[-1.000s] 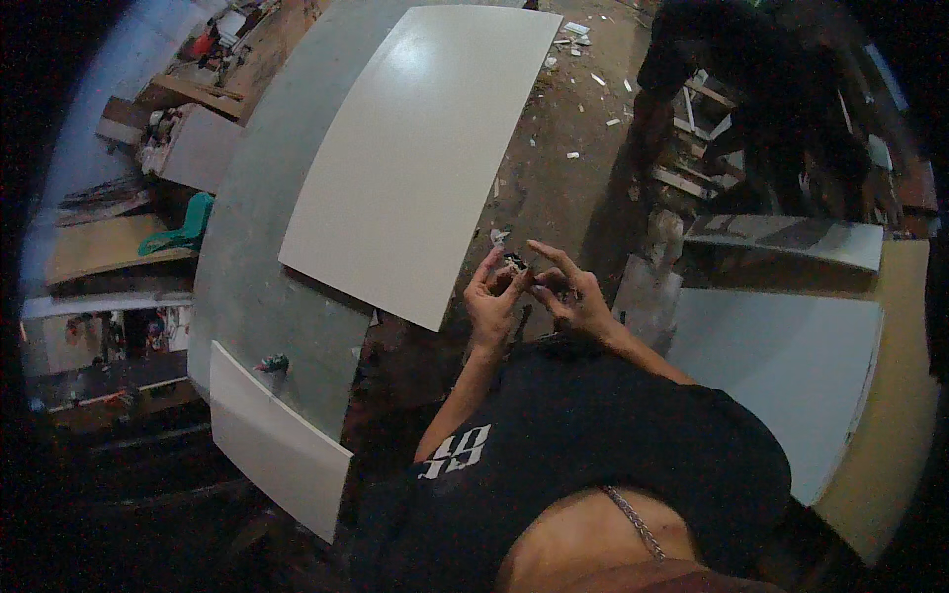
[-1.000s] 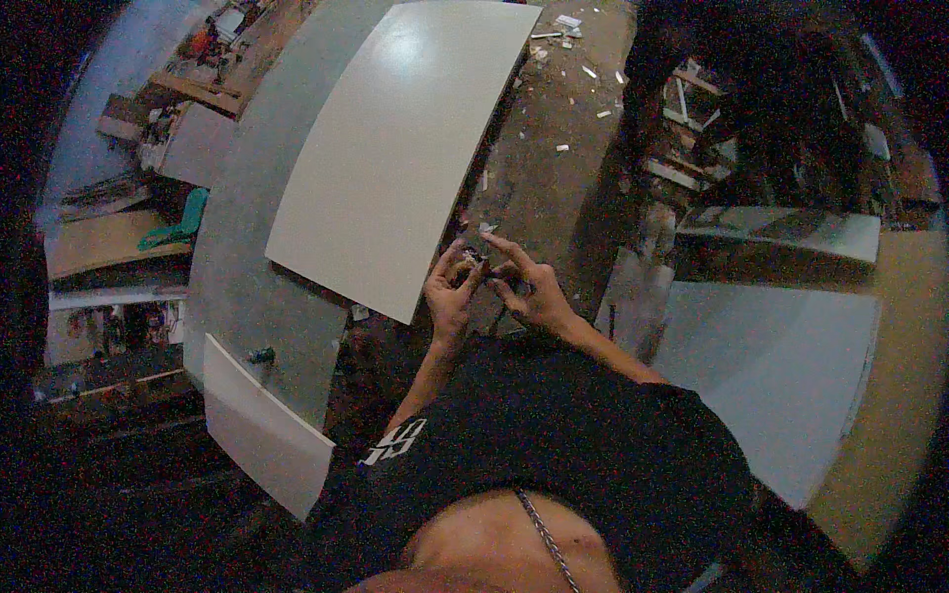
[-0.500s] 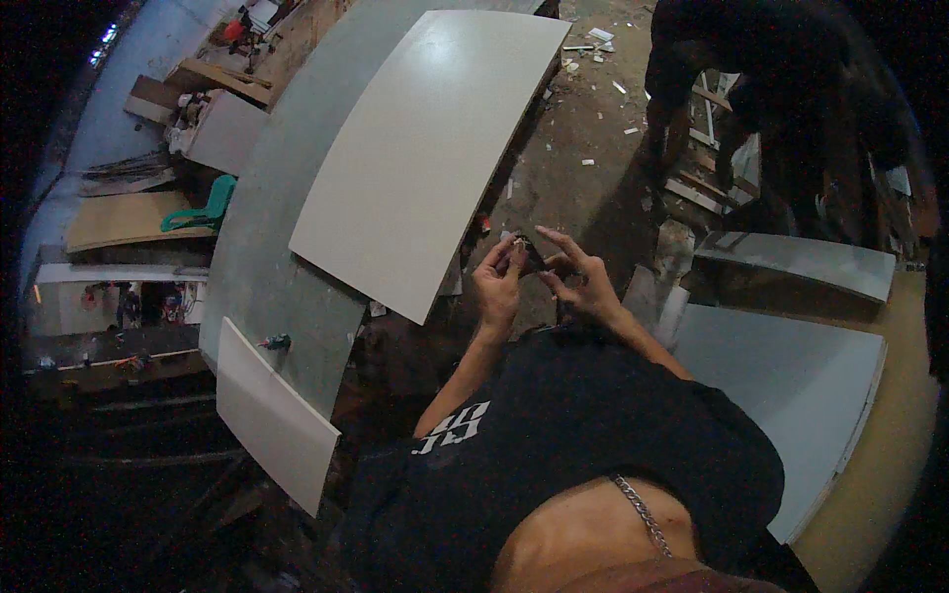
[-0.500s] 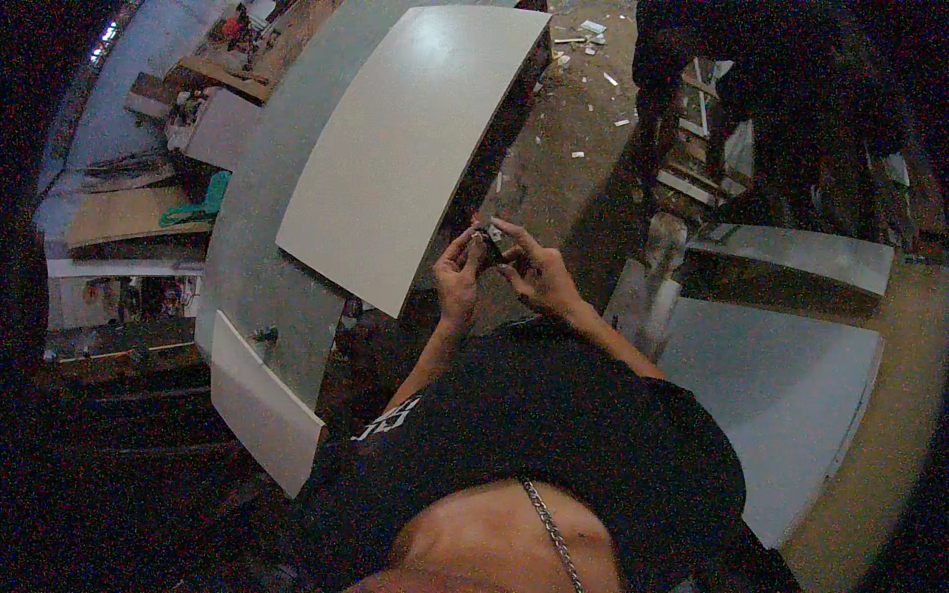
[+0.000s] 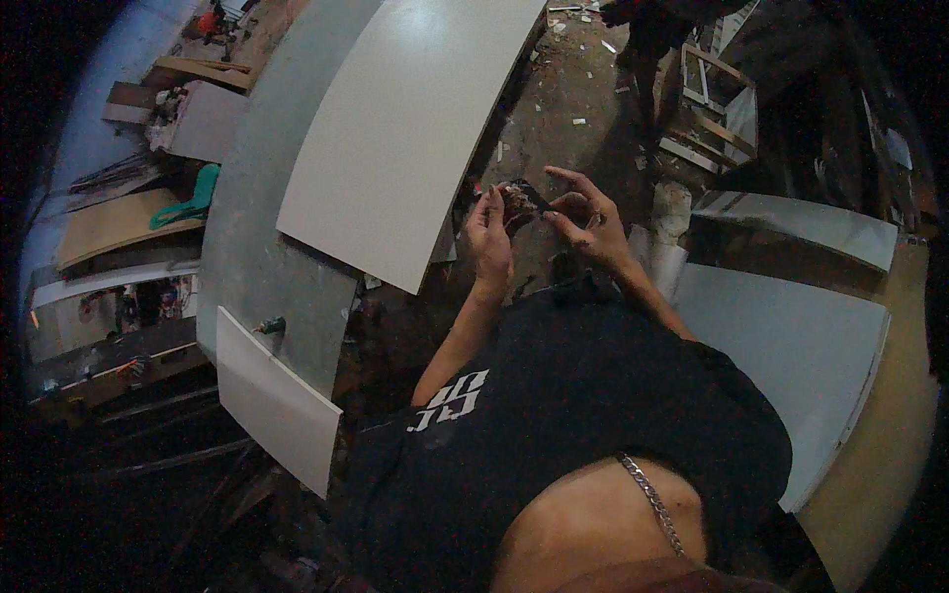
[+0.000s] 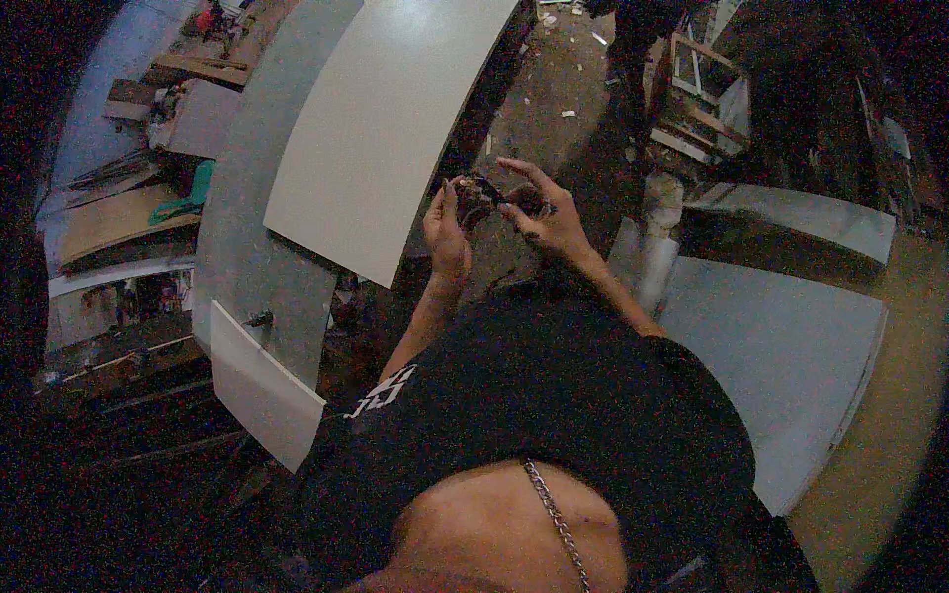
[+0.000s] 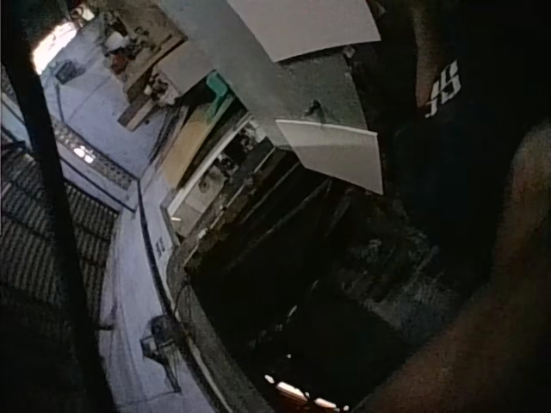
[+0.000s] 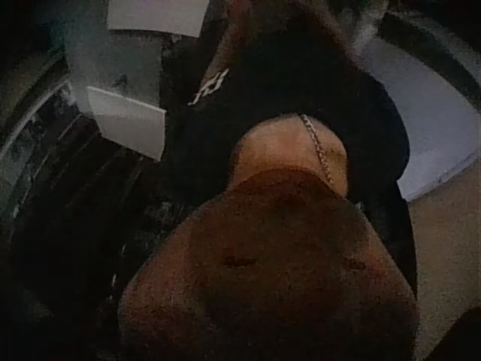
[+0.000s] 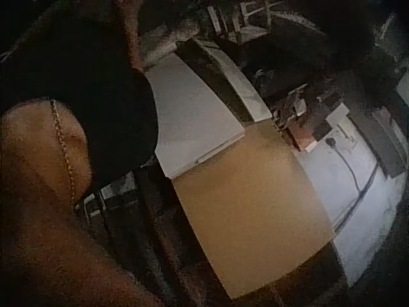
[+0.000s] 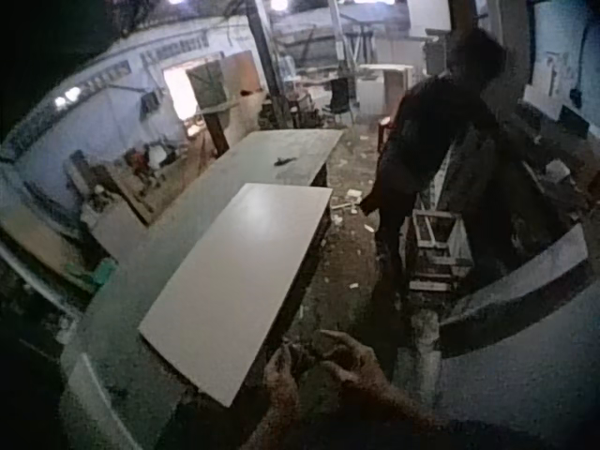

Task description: The person sands the edge of a white wood panel using a small piece of sandpaper, then wipes the dust away by hand and inspects the edge.

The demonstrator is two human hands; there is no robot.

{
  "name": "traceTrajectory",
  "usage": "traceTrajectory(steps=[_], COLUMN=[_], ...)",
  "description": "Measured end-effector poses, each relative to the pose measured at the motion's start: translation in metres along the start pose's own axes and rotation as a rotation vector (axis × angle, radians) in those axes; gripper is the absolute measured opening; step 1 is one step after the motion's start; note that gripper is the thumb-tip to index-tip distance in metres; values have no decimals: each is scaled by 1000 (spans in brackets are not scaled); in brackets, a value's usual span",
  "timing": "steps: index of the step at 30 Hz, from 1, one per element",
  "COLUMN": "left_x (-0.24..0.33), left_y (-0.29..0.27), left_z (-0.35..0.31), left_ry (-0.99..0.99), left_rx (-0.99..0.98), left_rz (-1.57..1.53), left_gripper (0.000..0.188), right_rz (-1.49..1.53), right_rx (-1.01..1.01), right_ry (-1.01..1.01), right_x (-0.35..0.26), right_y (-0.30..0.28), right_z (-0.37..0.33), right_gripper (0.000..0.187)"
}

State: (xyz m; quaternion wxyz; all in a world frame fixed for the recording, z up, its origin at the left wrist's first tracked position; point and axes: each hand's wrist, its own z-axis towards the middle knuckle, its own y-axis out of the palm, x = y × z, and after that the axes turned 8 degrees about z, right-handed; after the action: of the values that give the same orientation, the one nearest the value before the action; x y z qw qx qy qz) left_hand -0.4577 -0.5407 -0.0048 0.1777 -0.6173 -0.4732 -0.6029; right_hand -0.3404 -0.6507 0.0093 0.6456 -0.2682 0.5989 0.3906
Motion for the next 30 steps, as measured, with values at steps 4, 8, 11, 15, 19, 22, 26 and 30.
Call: traceTrajectory(steps=[4,8,11,15,19,22,26,30], left_x=[3,5,4,-3,4,15,7,-2], left_y=[0,3,-3,-12,-29,-31,-27,-36], left_z=[-2,2,4,15,22,25,30,41], left_ry=[-3,89,86,142,99,34,99,352], left_rx=[-24,13,28,50,43,-16,23,77], left_rz=[-11,215,223,118,89,175,274,620], left_gripper=[27,34,28,24,29,35,32,29], right_rz=[59,-3,30,42,44,63,8,28], right_rx=[-23,-19,-40,-5,20,41,69,96], right_ry=[74,-2,153,138,83,163,75,81], right_x=[-3,1,-14,-10,-5,-10,-9,3], right_y=[4,8,9,11,8,5,0,-9], right_z=[1,3,3,4,5,6,8,7], right_gripper=[58,57,55,52,52,51,51,51])
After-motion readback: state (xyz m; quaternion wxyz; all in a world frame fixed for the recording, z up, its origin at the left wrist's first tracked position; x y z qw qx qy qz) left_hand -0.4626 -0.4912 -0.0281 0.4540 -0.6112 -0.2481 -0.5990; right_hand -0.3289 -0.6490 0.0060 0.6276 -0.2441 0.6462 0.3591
